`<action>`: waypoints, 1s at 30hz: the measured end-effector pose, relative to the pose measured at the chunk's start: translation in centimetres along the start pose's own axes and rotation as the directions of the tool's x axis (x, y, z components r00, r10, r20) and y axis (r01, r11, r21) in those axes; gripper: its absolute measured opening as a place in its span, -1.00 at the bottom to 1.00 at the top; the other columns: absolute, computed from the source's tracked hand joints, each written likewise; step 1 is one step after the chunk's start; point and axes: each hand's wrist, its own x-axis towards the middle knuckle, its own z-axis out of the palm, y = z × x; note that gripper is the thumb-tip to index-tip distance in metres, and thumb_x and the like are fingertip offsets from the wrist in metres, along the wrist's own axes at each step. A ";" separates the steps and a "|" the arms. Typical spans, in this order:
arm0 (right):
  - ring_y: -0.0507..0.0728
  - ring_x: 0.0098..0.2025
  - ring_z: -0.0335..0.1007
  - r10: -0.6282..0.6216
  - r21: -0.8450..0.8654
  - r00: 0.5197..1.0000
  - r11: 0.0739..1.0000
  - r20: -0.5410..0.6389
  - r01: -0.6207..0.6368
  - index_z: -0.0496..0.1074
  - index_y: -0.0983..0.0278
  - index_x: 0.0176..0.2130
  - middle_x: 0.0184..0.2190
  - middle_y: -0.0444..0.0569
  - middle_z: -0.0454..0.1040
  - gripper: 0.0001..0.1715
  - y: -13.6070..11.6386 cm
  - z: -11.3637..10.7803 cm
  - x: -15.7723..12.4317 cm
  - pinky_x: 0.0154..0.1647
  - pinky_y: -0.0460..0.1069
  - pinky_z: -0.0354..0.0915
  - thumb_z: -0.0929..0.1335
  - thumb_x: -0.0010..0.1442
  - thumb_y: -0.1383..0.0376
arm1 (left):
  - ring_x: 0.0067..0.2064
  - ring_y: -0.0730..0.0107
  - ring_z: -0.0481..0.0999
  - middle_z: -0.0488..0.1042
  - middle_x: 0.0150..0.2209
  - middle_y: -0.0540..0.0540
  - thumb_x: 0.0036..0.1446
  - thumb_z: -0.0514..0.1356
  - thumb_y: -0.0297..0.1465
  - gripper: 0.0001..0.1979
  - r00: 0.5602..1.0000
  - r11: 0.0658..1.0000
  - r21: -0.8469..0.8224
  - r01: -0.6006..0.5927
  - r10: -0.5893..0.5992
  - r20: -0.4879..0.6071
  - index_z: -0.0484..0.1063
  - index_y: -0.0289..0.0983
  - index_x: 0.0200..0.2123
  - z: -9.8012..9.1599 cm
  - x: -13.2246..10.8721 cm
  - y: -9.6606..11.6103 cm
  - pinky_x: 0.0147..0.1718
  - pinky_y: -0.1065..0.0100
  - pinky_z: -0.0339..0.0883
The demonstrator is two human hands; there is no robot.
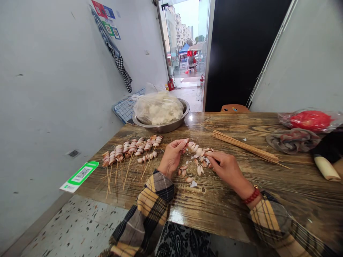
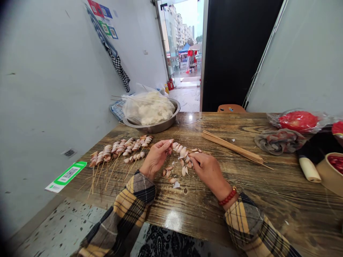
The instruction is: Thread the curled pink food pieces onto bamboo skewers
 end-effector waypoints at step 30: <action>0.16 -0.21 0.51 -0.083 -0.256 0.996 0.964 -0.040 0.070 0.52 0.26 -0.14 -0.13 0.04 0.57 -0.70 -0.8 0.5 -0.7 -0.19 -0.01 0.33 0.22 0.32 0.34 | -0.38 0.49 0.29 0.40 -0.42 -0.01 -0.01 0.28 -0.10 -0.65 0.999 0.996 0.084 -0.031 0.032 -0.006 0.47 -0.31 -0.44 1.3 -0.2 -1.5 -0.30 0.43 0.20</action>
